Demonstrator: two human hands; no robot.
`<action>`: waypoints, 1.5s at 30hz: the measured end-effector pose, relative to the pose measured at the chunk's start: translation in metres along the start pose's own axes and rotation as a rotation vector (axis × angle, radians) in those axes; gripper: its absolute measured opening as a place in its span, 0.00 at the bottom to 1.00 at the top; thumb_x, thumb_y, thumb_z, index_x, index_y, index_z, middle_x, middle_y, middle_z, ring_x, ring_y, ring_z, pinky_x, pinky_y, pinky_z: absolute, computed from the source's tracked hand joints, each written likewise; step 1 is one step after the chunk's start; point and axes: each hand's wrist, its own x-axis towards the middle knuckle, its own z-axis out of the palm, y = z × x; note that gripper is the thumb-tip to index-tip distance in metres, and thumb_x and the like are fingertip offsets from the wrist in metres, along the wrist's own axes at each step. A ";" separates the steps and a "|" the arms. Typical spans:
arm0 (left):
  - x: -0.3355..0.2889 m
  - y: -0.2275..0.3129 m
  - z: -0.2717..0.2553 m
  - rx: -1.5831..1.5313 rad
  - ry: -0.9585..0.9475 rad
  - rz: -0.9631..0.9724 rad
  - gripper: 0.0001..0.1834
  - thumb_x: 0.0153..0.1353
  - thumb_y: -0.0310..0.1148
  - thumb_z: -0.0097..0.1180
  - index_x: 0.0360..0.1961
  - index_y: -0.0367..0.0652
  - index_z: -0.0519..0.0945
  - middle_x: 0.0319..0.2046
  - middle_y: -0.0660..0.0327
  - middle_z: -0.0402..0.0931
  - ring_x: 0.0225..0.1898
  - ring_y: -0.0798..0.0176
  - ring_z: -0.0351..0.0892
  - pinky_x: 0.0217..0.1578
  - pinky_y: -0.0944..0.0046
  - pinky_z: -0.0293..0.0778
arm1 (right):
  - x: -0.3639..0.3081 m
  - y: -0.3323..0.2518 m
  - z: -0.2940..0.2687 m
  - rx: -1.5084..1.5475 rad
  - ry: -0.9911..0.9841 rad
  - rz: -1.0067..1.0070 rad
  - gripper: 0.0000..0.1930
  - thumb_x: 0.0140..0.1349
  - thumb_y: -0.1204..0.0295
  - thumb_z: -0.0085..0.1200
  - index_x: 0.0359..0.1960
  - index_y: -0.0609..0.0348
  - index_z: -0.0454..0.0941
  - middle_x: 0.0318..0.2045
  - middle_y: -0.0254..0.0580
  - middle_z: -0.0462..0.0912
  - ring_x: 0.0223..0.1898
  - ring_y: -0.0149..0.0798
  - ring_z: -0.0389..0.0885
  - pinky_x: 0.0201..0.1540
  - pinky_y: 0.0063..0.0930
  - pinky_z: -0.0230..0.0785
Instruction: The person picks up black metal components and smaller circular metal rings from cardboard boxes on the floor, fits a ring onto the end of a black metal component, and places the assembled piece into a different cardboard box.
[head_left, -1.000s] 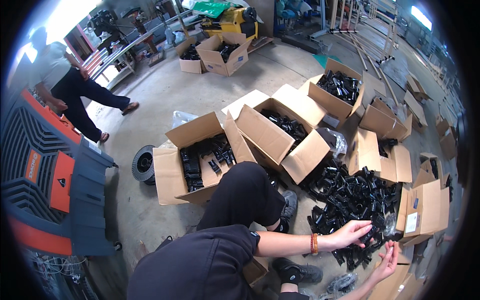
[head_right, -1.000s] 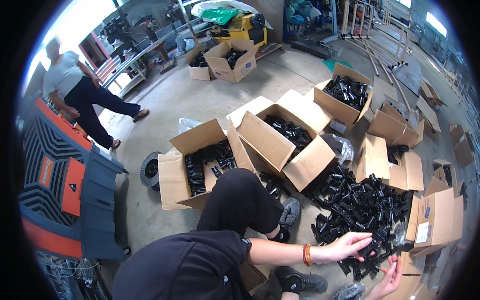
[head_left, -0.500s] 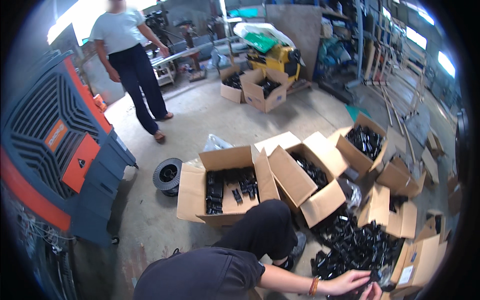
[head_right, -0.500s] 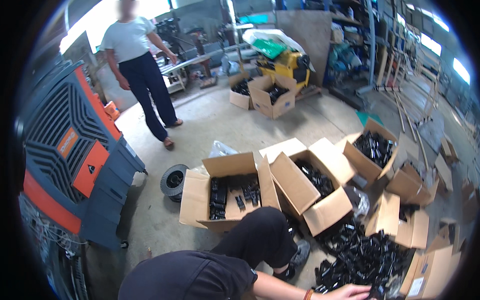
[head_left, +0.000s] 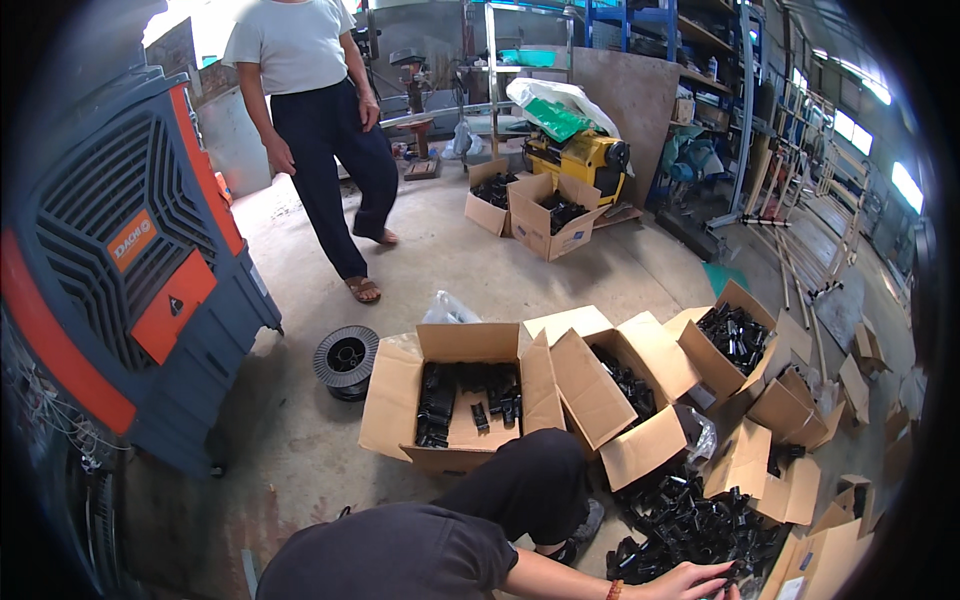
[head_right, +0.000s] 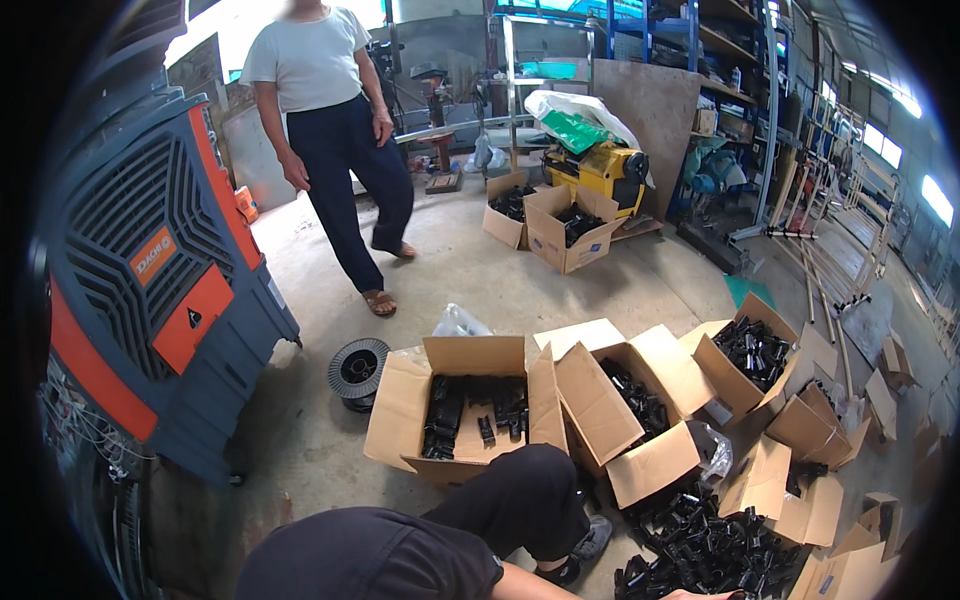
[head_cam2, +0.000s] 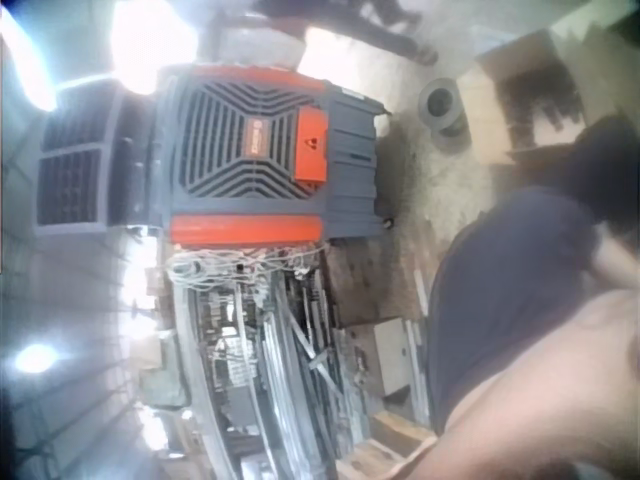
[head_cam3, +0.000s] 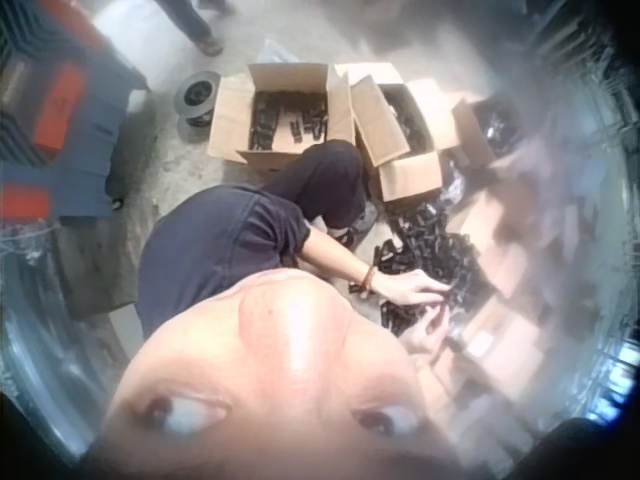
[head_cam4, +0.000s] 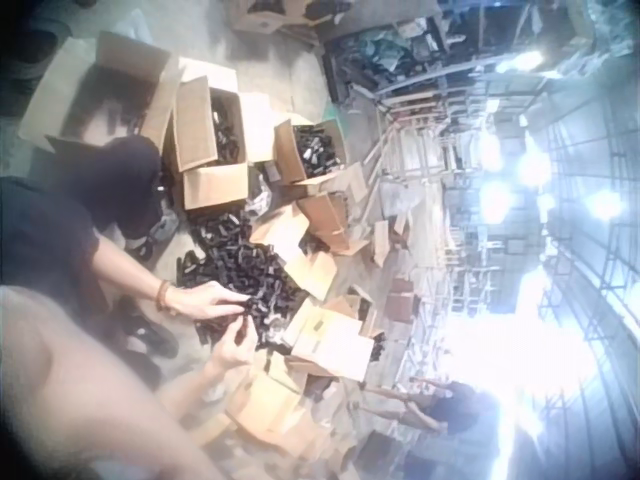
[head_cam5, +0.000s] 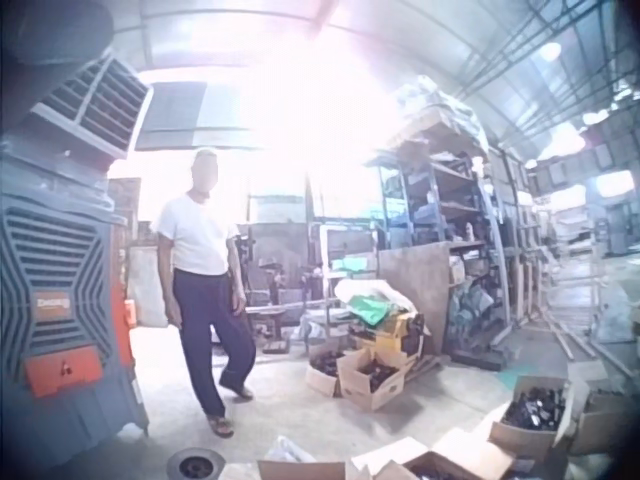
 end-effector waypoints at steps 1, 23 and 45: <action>0.001 0.000 -0.001 0.019 0.018 0.027 0.21 0.68 0.36 0.51 0.56 0.33 0.73 0.40 0.45 0.81 0.40 0.54 0.84 0.41 0.59 0.78 | 0.001 -0.002 -0.001 -0.023 0.001 -0.025 0.09 0.61 0.77 0.59 0.42 0.68 0.82 0.37 0.48 0.85 0.35 0.36 0.84 0.37 0.26 0.79; -0.007 -0.002 -0.004 0.073 0.032 0.099 0.22 0.67 0.36 0.51 0.57 0.33 0.72 0.40 0.44 0.80 0.40 0.51 0.84 0.41 0.58 0.77 | 0.000 -0.033 0.014 -0.184 0.137 -0.148 0.05 0.63 0.77 0.58 0.37 0.67 0.79 0.31 0.50 0.81 0.29 0.44 0.80 0.33 0.32 0.75; -0.013 -0.049 0.011 -0.403 -0.079 -0.174 0.15 0.73 0.30 0.44 0.54 0.31 0.71 0.46 0.59 0.77 0.45 0.72 0.77 0.46 0.72 0.74 | -0.001 -0.002 0.012 0.041 0.295 -0.385 0.09 0.54 0.77 0.64 0.36 0.59 0.77 0.30 0.38 0.82 0.27 0.41 0.78 0.30 0.31 0.72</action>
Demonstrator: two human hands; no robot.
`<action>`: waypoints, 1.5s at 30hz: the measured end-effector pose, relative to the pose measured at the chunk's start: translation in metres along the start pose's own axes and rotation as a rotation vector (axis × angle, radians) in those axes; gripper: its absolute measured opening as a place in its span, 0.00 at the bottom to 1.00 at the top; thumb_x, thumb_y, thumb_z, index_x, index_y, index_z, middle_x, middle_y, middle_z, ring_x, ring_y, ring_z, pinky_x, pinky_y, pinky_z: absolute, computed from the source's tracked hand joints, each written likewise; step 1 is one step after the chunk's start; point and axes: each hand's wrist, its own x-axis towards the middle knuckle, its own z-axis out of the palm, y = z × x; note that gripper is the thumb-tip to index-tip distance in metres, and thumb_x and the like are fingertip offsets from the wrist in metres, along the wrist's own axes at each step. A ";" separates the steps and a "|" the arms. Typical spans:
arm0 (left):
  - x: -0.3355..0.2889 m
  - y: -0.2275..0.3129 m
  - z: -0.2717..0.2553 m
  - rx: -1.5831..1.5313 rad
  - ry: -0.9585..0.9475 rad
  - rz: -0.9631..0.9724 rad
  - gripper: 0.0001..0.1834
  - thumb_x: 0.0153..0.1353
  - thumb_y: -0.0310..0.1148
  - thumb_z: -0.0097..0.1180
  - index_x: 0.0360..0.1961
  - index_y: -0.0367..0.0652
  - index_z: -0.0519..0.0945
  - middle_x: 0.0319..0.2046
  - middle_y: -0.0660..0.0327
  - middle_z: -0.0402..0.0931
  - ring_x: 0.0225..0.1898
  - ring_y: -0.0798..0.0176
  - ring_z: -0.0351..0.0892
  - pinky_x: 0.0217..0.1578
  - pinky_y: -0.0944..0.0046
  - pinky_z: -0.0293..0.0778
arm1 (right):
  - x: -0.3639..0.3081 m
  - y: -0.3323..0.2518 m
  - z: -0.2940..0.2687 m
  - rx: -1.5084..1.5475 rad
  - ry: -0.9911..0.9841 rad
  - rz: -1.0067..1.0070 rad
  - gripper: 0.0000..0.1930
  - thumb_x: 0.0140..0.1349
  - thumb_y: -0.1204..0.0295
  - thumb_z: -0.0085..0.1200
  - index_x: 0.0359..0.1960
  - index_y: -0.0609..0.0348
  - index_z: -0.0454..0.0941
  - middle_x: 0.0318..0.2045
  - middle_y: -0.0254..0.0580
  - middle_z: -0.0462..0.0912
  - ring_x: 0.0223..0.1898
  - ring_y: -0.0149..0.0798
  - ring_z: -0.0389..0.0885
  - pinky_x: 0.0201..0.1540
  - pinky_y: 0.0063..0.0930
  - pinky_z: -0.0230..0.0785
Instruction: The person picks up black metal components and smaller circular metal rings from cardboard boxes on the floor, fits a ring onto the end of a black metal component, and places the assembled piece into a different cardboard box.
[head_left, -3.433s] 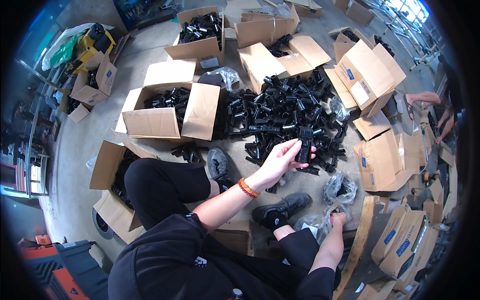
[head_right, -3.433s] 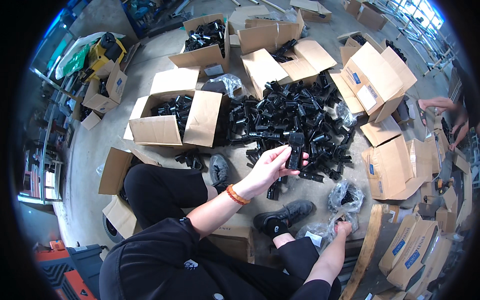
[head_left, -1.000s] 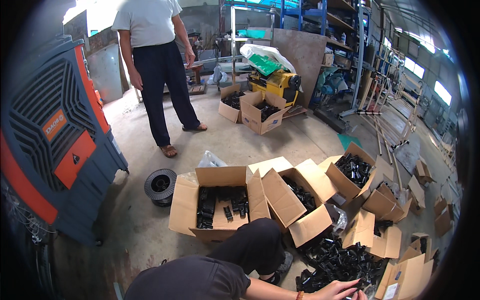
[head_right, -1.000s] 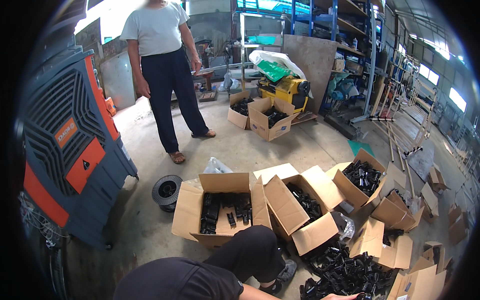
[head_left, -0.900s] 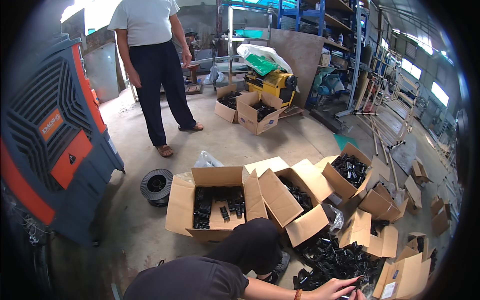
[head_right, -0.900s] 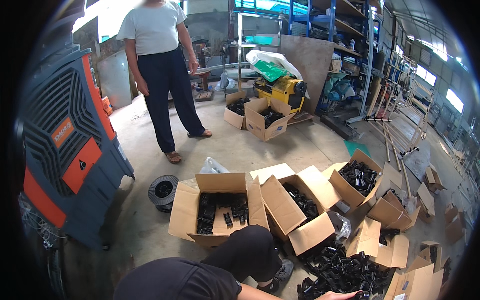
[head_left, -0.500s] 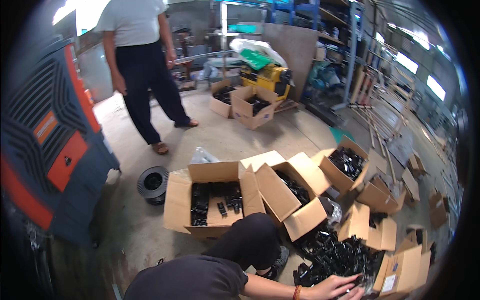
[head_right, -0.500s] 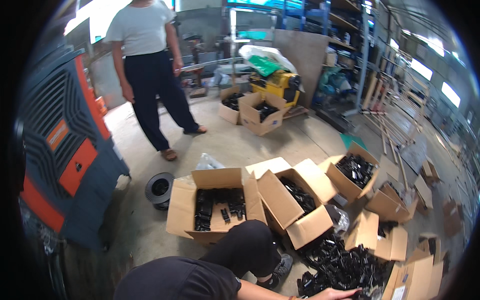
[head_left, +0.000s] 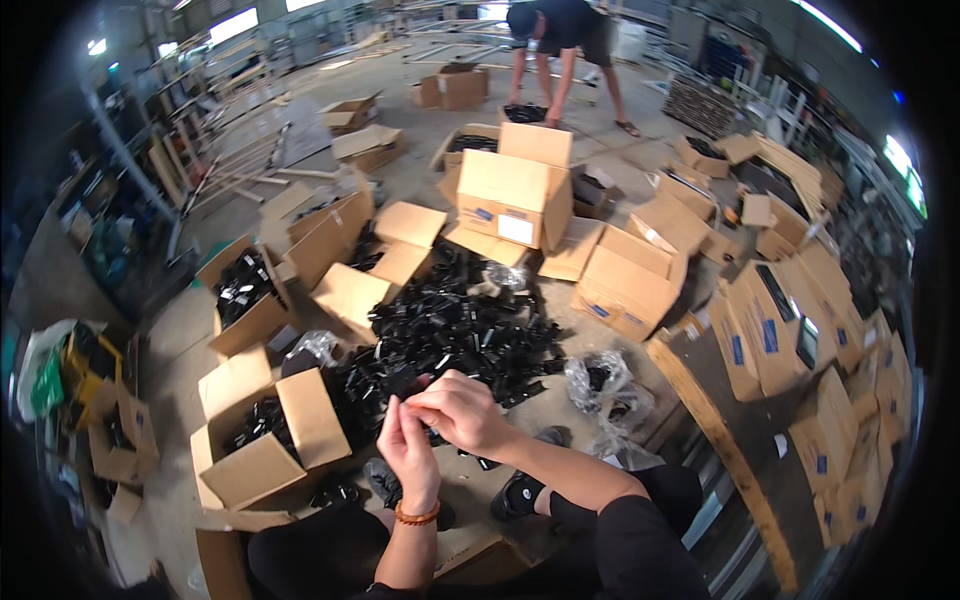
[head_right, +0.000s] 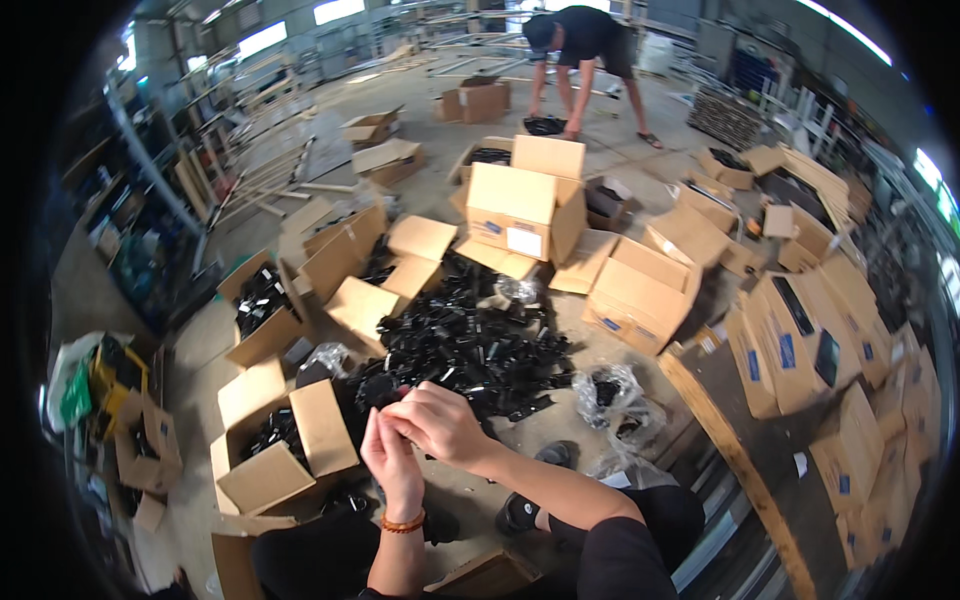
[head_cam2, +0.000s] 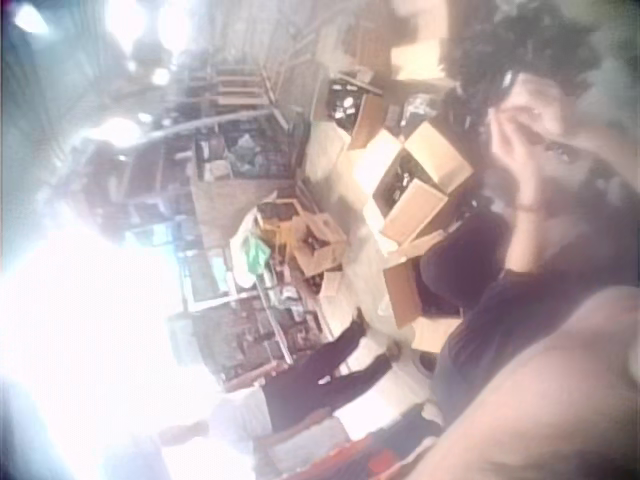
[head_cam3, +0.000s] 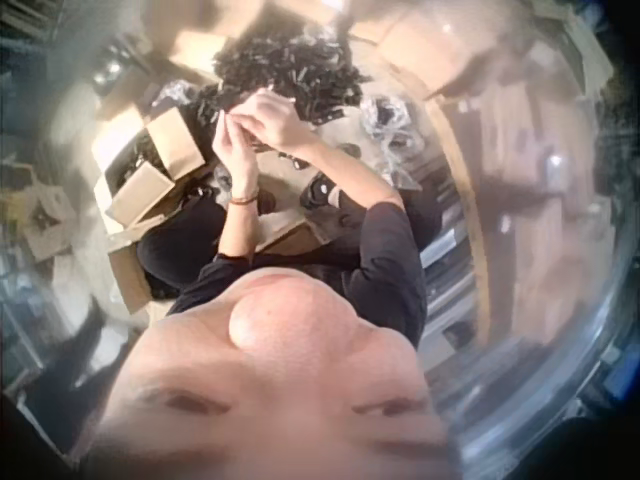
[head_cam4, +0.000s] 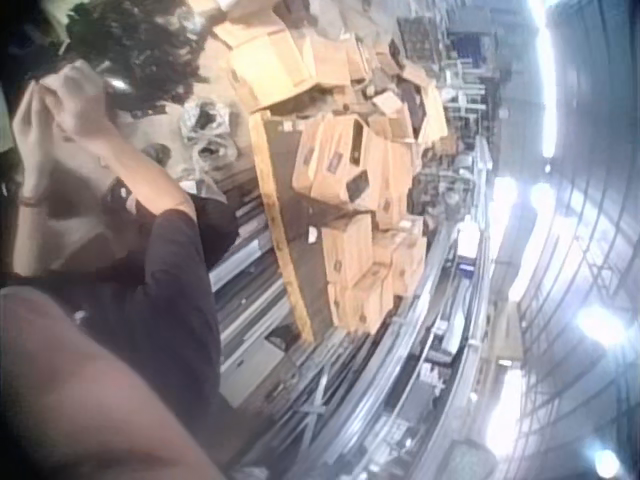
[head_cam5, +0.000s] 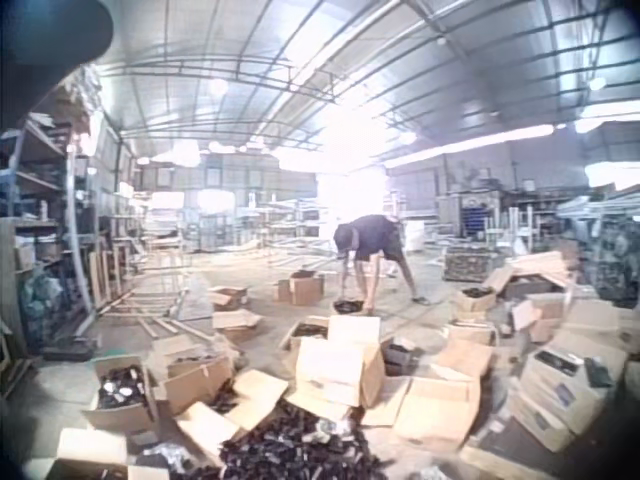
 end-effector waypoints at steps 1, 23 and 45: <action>-0.001 -0.001 0.001 -0.030 -0.033 -0.011 0.14 0.73 0.30 0.44 0.53 0.32 0.71 0.45 0.59 0.77 0.45 0.71 0.77 0.46 0.72 0.74 | -0.001 -0.002 -0.003 0.006 0.021 0.005 0.10 0.53 0.76 0.65 0.36 0.60 0.78 0.29 0.37 0.82 0.26 0.39 0.78 0.30 0.30 0.72; -0.003 0.010 -0.003 0.377 -0.009 0.146 0.19 0.72 0.28 0.44 0.59 0.25 0.68 0.34 0.66 0.75 0.33 0.79 0.70 0.33 0.76 0.69 | 0.020 -0.013 -0.023 -0.275 -0.125 0.004 0.12 0.56 0.65 0.61 0.23 0.58 0.72 0.24 0.37 0.74 0.24 0.39 0.74 0.26 0.30 0.70; 0.001 0.016 0.005 0.396 -0.010 0.121 0.19 0.72 0.30 0.45 0.56 0.24 0.71 0.39 0.59 0.79 0.38 0.75 0.74 0.40 0.74 0.72 | 0.017 -0.007 -0.023 -0.268 -0.201 -0.004 0.10 0.53 0.67 0.60 0.21 0.56 0.73 0.21 0.36 0.73 0.22 0.38 0.75 0.23 0.29 0.70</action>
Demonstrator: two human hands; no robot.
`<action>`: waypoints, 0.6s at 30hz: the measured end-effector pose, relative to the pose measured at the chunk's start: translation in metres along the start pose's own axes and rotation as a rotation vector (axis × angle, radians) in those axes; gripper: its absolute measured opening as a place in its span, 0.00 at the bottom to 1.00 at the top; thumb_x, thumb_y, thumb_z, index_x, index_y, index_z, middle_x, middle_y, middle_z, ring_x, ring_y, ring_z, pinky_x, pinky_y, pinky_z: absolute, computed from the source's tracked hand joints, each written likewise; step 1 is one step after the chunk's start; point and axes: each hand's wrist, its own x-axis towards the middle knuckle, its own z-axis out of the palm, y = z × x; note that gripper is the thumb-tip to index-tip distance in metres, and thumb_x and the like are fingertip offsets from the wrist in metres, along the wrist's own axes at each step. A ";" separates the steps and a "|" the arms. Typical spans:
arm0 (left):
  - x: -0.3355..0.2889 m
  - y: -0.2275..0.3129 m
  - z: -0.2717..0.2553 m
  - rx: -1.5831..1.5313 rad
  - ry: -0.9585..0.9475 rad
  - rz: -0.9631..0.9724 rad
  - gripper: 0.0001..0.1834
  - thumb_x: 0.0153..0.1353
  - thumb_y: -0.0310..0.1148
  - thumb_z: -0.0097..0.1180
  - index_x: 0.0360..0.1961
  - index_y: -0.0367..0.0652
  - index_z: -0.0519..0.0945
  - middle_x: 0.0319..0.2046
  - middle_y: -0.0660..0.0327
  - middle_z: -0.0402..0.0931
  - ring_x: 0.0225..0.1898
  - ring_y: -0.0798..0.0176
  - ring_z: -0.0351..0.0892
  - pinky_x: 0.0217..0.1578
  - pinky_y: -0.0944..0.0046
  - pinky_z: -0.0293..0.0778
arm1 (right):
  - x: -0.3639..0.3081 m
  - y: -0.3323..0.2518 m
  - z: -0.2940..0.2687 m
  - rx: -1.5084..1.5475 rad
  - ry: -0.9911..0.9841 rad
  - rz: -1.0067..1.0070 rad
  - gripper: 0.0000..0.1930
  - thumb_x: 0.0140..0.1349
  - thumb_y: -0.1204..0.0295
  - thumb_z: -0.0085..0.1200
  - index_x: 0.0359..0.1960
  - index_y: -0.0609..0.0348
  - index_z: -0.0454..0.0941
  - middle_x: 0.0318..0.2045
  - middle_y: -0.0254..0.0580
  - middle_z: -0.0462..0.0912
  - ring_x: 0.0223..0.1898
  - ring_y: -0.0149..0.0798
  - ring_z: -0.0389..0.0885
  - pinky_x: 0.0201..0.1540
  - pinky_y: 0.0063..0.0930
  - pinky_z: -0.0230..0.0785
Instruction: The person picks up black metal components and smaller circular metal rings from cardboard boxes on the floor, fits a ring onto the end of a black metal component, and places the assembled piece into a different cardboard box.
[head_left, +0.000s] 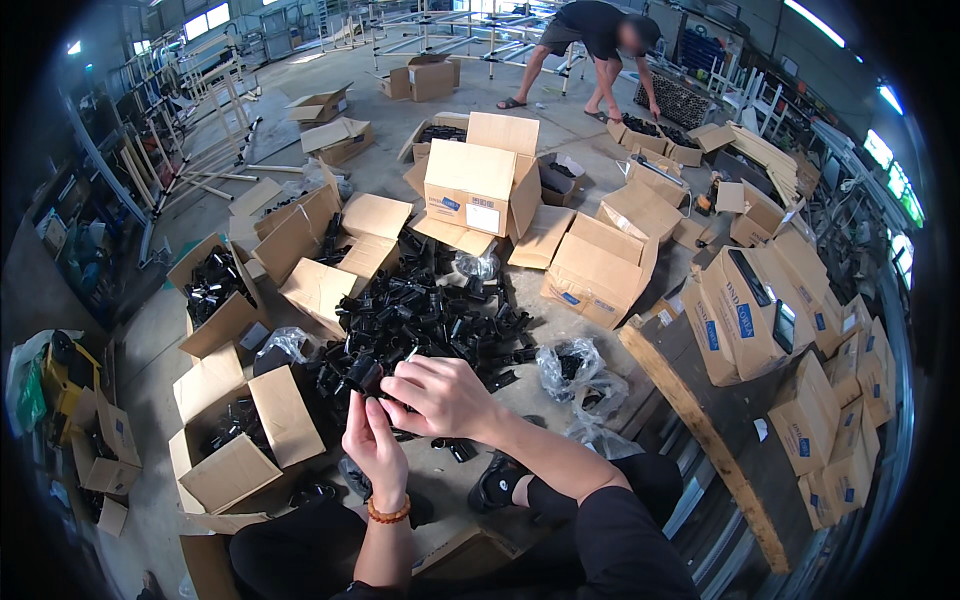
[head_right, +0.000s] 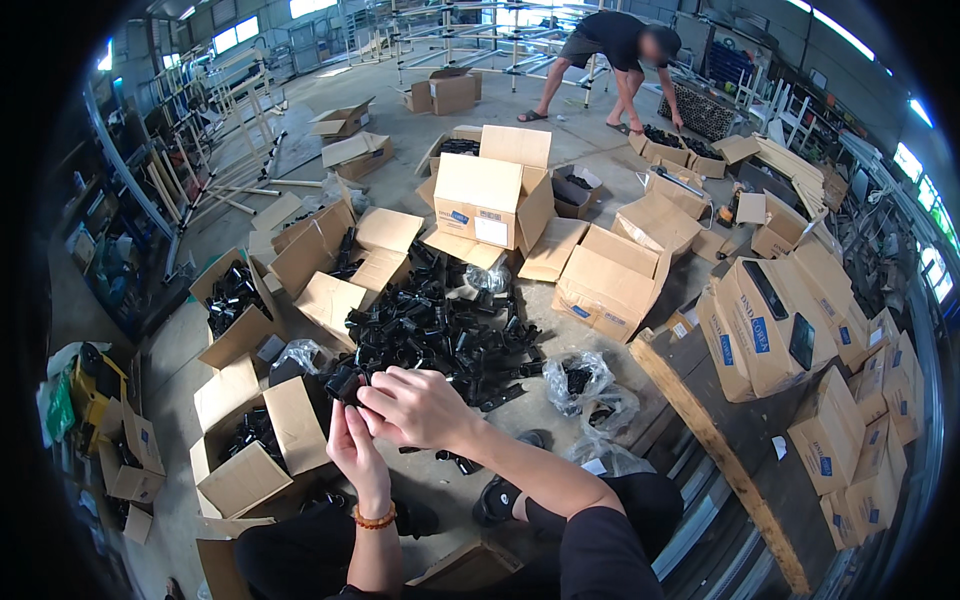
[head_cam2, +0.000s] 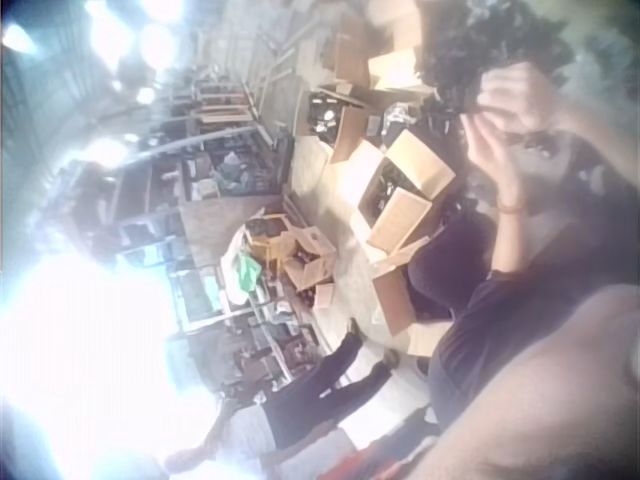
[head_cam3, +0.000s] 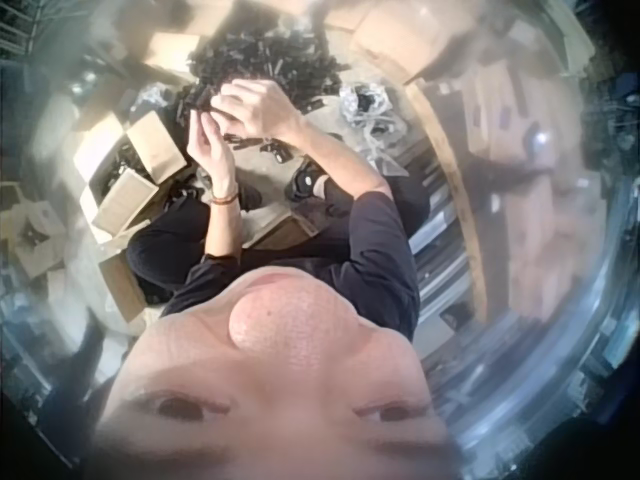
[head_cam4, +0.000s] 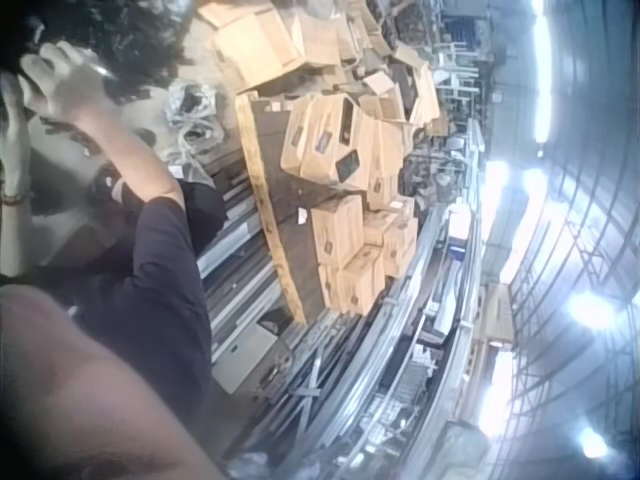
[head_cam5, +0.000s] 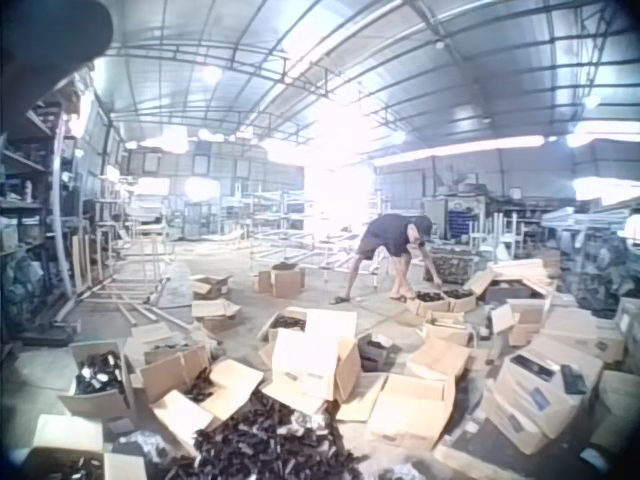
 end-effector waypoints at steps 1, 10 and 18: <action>0.000 0.000 -0.001 0.007 0.008 0.005 0.19 0.72 0.29 0.45 0.56 0.24 0.70 0.39 0.59 0.79 0.37 0.75 0.74 0.40 0.74 0.72 | 0.000 0.000 0.001 -0.035 -0.006 0.004 0.10 0.52 0.67 0.60 0.20 0.56 0.73 0.21 0.36 0.73 0.22 0.38 0.75 0.23 0.30 0.70; -0.002 -0.012 0.002 0.019 0.077 0.033 0.18 0.66 0.24 0.53 0.56 0.27 0.73 0.30 0.67 0.76 0.28 0.79 0.68 0.27 0.77 0.66 | -0.001 0.004 0.006 -0.041 -0.028 -0.021 0.08 0.54 0.71 0.58 0.25 0.56 0.72 0.21 0.37 0.73 0.22 0.39 0.76 0.23 0.31 0.70; 0.001 -0.003 0.000 -0.020 0.008 0.018 0.19 0.69 0.27 0.50 0.58 0.27 0.71 0.34 0.67 0.76 0.31 0.80 0.70 0.30 0.79 0.67 | 0.002 0.002 0.010 0.007 -0.023 0.013 0.08 0.54 0.72 0.58 0.23 0.57 0.71 0.18 0.37 0.71 0.19 0.41 0.74 0.20 0.31 0.68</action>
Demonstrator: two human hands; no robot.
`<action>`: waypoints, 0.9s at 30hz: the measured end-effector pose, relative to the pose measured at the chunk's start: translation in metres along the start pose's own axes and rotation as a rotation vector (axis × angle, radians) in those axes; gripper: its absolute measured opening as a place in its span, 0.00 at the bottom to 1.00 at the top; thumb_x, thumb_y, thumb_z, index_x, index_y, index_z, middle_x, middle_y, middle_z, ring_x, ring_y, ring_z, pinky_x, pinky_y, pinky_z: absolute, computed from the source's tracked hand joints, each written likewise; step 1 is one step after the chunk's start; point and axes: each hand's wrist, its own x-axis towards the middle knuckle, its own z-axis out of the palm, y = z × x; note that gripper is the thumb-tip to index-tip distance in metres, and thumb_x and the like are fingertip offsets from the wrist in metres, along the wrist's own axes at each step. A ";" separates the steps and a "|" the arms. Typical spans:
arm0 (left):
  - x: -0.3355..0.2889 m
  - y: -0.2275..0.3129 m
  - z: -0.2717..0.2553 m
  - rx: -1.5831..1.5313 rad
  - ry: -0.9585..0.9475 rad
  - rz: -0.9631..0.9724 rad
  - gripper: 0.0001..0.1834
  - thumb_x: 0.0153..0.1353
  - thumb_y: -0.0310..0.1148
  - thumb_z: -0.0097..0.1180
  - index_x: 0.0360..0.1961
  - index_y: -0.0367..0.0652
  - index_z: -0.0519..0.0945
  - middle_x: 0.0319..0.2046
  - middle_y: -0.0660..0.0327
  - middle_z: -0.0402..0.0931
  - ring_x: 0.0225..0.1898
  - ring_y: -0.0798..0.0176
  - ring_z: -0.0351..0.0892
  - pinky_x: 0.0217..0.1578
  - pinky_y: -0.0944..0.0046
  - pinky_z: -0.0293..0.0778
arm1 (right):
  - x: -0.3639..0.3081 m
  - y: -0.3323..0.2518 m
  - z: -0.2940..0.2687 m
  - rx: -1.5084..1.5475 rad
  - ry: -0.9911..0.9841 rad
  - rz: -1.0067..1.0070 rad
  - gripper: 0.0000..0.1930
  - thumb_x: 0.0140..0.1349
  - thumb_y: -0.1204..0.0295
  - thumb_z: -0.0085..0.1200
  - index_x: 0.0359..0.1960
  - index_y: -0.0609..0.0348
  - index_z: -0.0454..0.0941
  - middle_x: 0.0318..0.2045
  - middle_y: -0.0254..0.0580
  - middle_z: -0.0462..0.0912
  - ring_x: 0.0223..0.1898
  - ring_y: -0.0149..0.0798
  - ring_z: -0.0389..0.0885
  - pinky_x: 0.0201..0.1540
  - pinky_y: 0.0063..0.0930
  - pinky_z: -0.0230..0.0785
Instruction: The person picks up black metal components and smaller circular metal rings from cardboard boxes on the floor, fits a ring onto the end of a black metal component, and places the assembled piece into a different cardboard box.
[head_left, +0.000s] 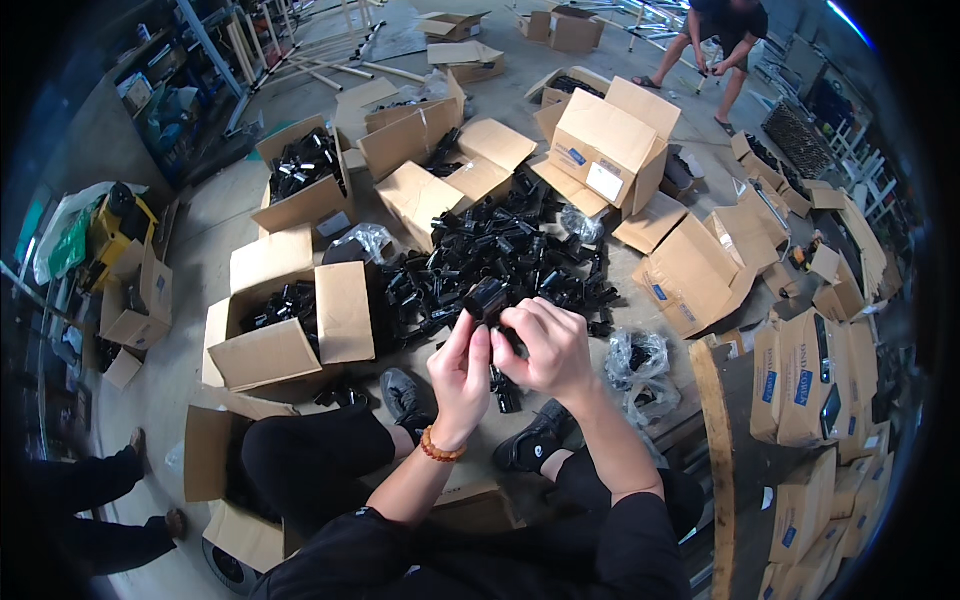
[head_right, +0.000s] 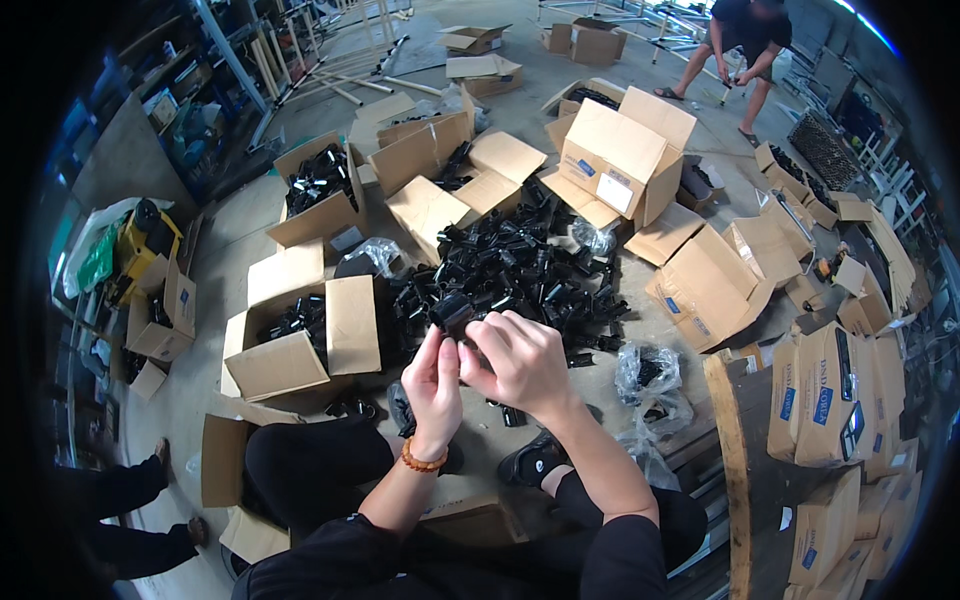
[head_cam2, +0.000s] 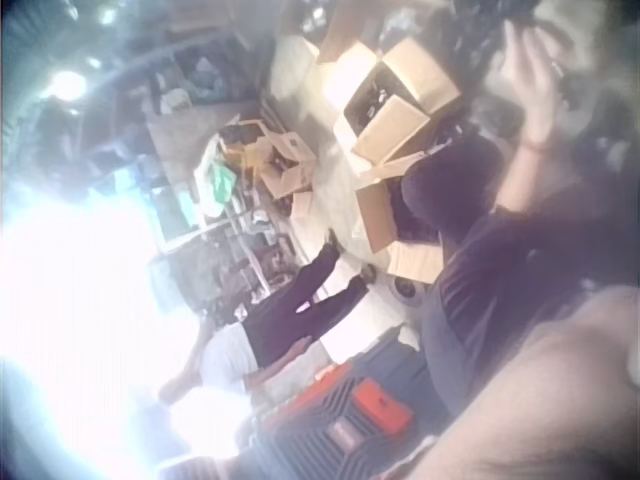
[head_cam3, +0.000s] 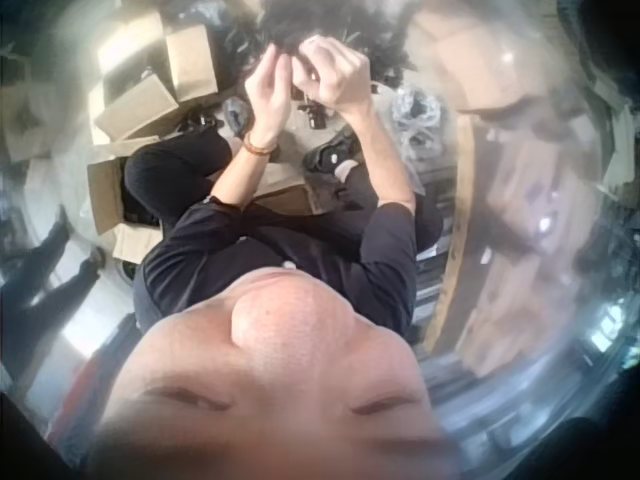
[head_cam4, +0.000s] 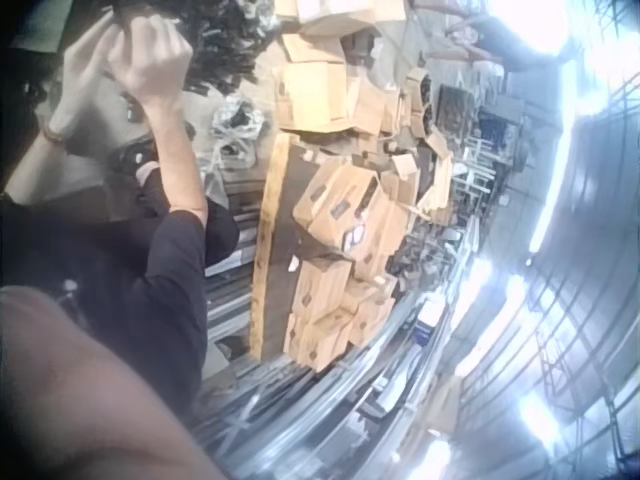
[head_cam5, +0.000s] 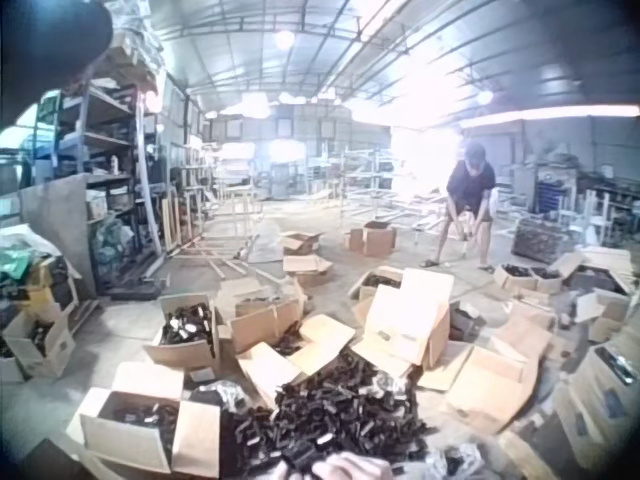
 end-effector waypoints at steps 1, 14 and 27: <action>0.000 0.002 0.003 0.001 0.011 0.009 0.19 0.69 0.27 0.50 0.58 0.27 0.71 0.34 0.68 0.76 0.31 0.80 0.69 0.29 0.79 0.67 | -0.002 0.002 0.002 0.004 -0.013 -0.004 0.08 0.54 0.72 0.58 0.23 0.57 0.71 0.18 0.37 0.71 0.19 0.41 0.74 0.20 0.32 0.67; 0.003 -0.010 -0.006 0.037 0.002 -0.004 0.21 0.66 0.24 0.52 0.60 0.32 0.71 0.31 0.65 0.79 0.29 0.80 0.70 0.28 0.77 0.68 | -0.004 0.002 0.010 -0.035 -0.080 0.046 0.06 0.53 0.73 0.58 0.24 0.58 0.73 0.19 0.37 0.73 0.20 0.41 0.75 0.21 0.32 0.68; 0.004 -0.034 -0.005 0.008 0.057 -0.158 0.23 0.73 0.36 0.45 0.60 0.27 0.68 0.50 0.54 0.75 0.48 0.67 0.74 0.49 0.68 0.72 | -0.022 0.014 0.008 0.037 0.009 0.100 0.10 0.55 0.64 0.59 0.26 0.56 0.75 0.29 0.39 0.81 0.30 0.39 0.82 0.25 0.31 0.75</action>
